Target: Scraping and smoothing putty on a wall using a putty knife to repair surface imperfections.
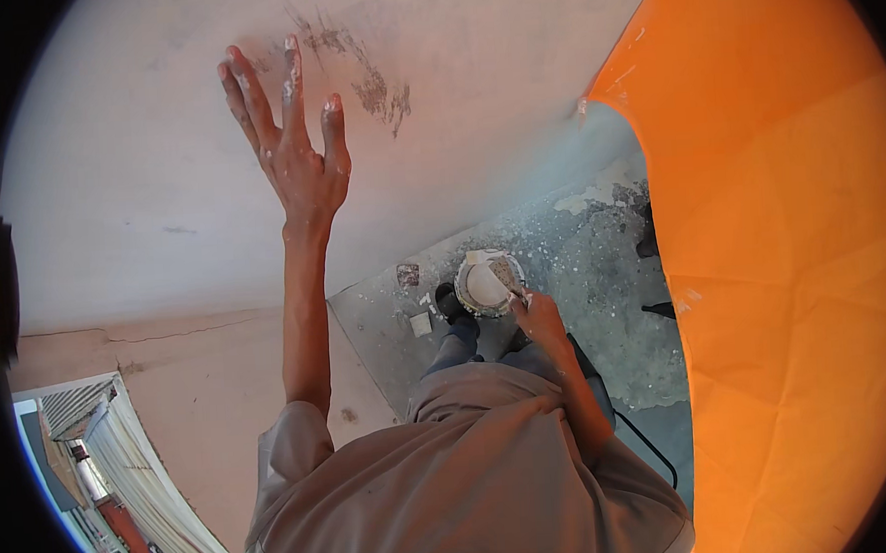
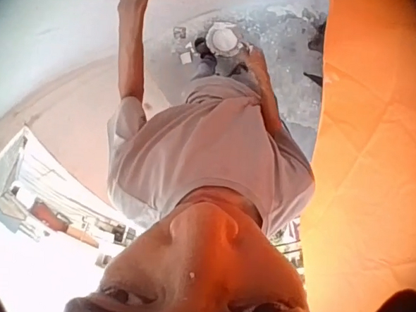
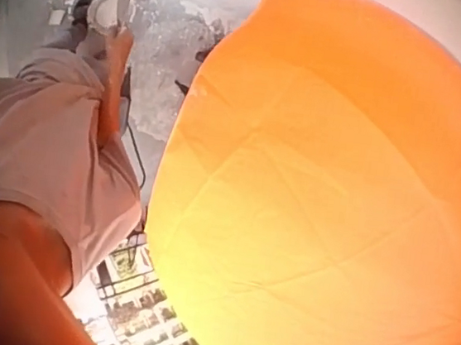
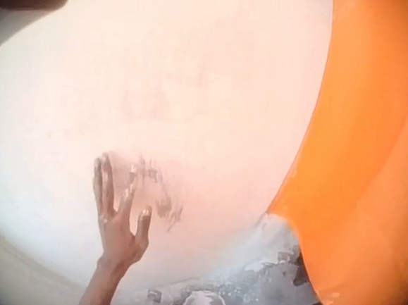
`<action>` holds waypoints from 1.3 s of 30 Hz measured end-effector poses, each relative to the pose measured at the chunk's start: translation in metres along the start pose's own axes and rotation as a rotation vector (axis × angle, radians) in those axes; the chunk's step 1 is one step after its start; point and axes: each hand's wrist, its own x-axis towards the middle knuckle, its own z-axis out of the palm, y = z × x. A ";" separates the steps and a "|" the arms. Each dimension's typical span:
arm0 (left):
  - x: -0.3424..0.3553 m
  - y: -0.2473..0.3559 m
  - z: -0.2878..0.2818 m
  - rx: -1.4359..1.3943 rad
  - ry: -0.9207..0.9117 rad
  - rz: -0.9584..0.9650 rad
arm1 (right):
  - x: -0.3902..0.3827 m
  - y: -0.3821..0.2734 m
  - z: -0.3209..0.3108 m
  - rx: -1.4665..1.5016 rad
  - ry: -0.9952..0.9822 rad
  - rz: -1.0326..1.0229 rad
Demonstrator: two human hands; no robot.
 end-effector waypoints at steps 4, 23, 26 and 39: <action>-0.083 -0.017 0.054 0.542 -0.568 0.292 | -0.029 0.028 -0.012 -0.098 -0.068 -0.082; -0.105 -0.016 0.047 0.617 -0.689 0.198 | -0.074 0.076 -0.048 0.123 -0.064 -0.152; -0.149 -0.002 0.040 0.427 -1.153 0.302 | -0.070 0.051 -0.051 0.233 -0.026 -0.086; -0.019 -0.020 -0.015 0.144 -0.201 0.193 | 0.016 -0.081 -0.036 0.587 0.187 -0.139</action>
